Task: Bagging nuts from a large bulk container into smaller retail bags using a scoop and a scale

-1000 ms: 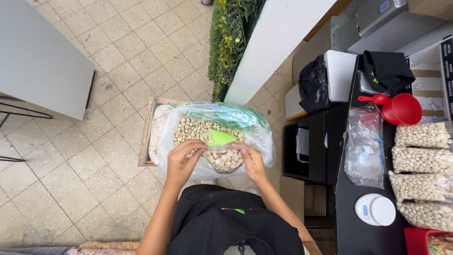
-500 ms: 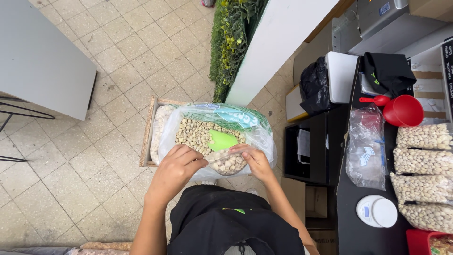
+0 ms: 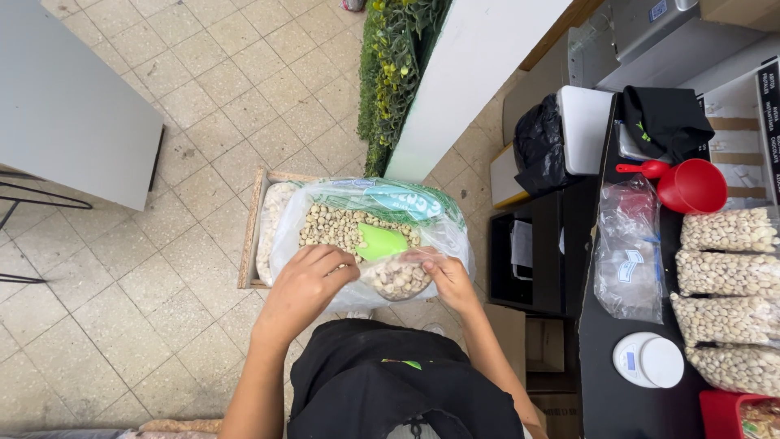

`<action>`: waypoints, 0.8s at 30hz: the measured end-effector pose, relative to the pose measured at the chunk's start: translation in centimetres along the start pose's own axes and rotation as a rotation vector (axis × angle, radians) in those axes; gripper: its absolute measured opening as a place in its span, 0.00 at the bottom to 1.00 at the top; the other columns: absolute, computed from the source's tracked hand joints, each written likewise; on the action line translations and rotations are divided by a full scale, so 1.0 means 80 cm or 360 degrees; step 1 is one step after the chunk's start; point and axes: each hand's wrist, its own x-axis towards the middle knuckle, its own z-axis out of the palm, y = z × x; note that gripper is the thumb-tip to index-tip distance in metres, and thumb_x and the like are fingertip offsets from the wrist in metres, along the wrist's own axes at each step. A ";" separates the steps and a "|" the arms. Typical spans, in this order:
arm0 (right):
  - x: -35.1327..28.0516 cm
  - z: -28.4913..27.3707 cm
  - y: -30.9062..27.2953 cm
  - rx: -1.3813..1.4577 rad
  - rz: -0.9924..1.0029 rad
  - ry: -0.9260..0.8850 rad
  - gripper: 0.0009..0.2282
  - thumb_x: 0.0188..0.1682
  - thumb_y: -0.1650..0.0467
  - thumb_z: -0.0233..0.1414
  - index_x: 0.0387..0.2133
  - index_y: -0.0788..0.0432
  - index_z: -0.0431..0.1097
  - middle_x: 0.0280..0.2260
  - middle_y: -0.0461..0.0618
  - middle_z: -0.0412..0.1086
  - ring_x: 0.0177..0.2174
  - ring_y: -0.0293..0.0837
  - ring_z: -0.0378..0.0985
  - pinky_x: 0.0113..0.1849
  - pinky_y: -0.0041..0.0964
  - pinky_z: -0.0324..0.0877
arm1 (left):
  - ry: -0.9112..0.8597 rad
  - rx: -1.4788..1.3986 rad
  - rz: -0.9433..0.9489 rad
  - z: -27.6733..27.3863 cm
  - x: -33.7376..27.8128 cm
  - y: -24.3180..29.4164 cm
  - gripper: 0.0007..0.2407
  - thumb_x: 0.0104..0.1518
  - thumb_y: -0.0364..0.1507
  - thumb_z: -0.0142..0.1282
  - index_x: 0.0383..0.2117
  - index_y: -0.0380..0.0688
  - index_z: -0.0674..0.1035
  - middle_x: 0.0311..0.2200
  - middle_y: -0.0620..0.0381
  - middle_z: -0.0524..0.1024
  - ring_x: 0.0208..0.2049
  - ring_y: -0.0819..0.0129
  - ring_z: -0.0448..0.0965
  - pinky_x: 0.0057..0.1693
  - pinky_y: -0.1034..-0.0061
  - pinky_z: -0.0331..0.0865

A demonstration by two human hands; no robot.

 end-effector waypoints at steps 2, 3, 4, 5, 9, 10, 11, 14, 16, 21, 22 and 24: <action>0.002 -0.003 -0.011 -0.0026 0.0001 -0.0029 0.18 0.59 0.65 0.42 0.42 0.68 0.77 0.42 0.66 0.77 0.47 0.62 0.77 0.50 0.56 0.67 | 0.0028 0.0084 0.0025 -0.012 0.011 0.008 0.03 0.61 0.29 0.53 0.31 0.50 0.79 0.35 0.62 0.77 0.46 0.65 0.77 0.53 0.69 0.70; 0.003 -0.003 -0.017 -0.0053 -0.0001 -0.0056 0.19 0.59 0.64 0.42 0.42 0.67 0.77 0.42 0.65 0.77 0.48 0.62 0.77 0.51 0.57 0.67 | 0.0058 0.0168 0.0053 -0.020 0.015 0.011 0.02 0.61 0.28 0.54 0.30 0.50 0.78 0.34 0.63 0.76 0.46 0.66 0.76 0.54 0.69 0.70; 0.003 -0.003 -0.015 -0.0045 -0.0018 -0.0083 0.19 0.59 0.64 0.42 0.42 0.67 0.77 0.42 0.65 0.77 0.48 0.62 0.77 0.51 0.57 0.67 | 0.0070 0.0191 0.0032 -0.023 0.016 0.010 0.02 0.61 0.28 0.54 0.30 0.50 0.78 0.34 0.63 0.76 0.46 0.66 0.76 0.54 0.69 0.70; 0.002 -0.002 -0.013 -0.0060 -0.0028 -0.0095 0.18 0.59 0.65 0.42 0.42 0.67 0.77 0.42 0.65 0.77 0.47 0.63 0.77 0.51 0.57 0.67 | 0.0066 0.0242 0.0039 -0.026 0.016 0.010 0.02 0.60 0.28 0.54 0.29 0.50 0.78 0.33 0.64 0.75 0.46 0.67 0.76 0.53 0.70 0.70; 0.005 -0.004 -0.006 -0.0090 -0.0042 -0.0151 0.18 0.59 0.66 0.41 0.41 0.66 0.77 0.43 0.63 0.78 0.47 0.62 0.78 0.51 0.56 0.67 | 0.0077 0.0467 0.0070 -0.035 0.019 0.010 0.03 0.58 0.26 0.56 0.27 0.49 0.78 0.32 0.64 0.74 0.45 0.67 0.74 0.53 0.70 0.69; 0.007 -0.003 -0.010 -0.0090 -0.0051 -0.0169 0.18 0.59 0.66 0.41 0.41 0.66 0.77 0.43 0.63 0.78 0.47 0.62 0.78 0.51 0.56 0.67 | 0.0087 0.0478 0.0056 -0.039 0.018 0.013 0.03 0.58 0.26 0.56 0.27 0.49 0.78 0.32 0.64 0.74 0.45 0.67 0.74 0.53 0.70 0.69; 0.010 -0.002 -0.014 -0.0082 -0.0047 -0.0175 0.18 0.59 0.65 0.42 0.41 0.66 0.78 0.43 0.63 0.78 0.47 0.61 0.78 0.51 0.55 0.67 | 0.0073 0.0506 0.0054 -0.043 0.018 0.016 0.03 0.57 0.26 0.56 0.27 0.49 0.78 0.31 0.64 0.74 0.45 0.67 0.74 0.53 0.70 0.69; 0.013 0.003 -0.019 -0.0067 -0.0063 -0.0171 0.18 0.59 0.66 0.42 0.40 0.66 0.78 0.42 0.63 0.78 0.47 0.62 0.78 0.50 0.56 0.68 | -0.0029 0.0443 -0.0006 -0.047 0.019 0.021 0.01 0.58 0.26 0.56 0.30 0.48 0.79 0.34 0.62 0.75 0.47 0.65 0.74 0.54 0.67 0.68; 0.014 0.005 -0.015 -0.0059 -0.0083 -0.0165 0.18 0.59 0.66 0.41 0.40 0.67 0.77 0.41 0.64 0.78 0.46 0.63 0.79 0.50 0.57 0.68 | -0.0114 0.0351 -0.0065 -0.043 0.025 0.029 0.02 0.60 0.27 0.54 0.34 0.48 0.79 0.38 0.61 0.77 0.49 0.63 0.74 0.55 0.65 0.68; 0.013 0.011 -0.004 -0.0157 -0.0056 -0.0167 0.14 0.57 0.70 0.45 0.37 0.66 0.79 0.40 0.60 0.79 0.45 0.60 0.80 0.49 0.53 0.70 | -0.0349 0.0077 -0.0111 -0.004 0.048 0.052 0.13 0.57 0.37 0.60 0.44 0.47 0.80 0.46 0.53 0.77 0.54 0.56 0.73 0.60 0.53 0.63; 0.013 0.012 -0.006 -0.0156 -0.0060 -0.0168 0.14 0.57 0.70 0.45 0.37 0.66 0.79 0.40 0.60 0.79 0.45 0.60 0.80 0.49 0.53 0.70 | -0.0347 0.0080 -0.0111 0.012 0.047 0.050 0.13 0.57 0.37 0.60 0.44 0.47 0.80 0.46 0.53 0.77 0.54 0.56 0.73 0.60 0.53 0.63; 0.011 0.013 -0.010 -0.0210 -0.0033 -0.0143 0.12 0.56 0.71 0.46 0.36 0.65 0.78 0.39 0.59 0.79 0.44 0.58 0.81 0.48 0.51 0.71 | -0.0289 0.0145 -0.0080 0.044 0.044 0.046 0.13 0.55 0.37 0.61 0.43 0.49 0.79 0.47 0.57 0.76 0.53 0.59 0.73 0.60 0.55 0.63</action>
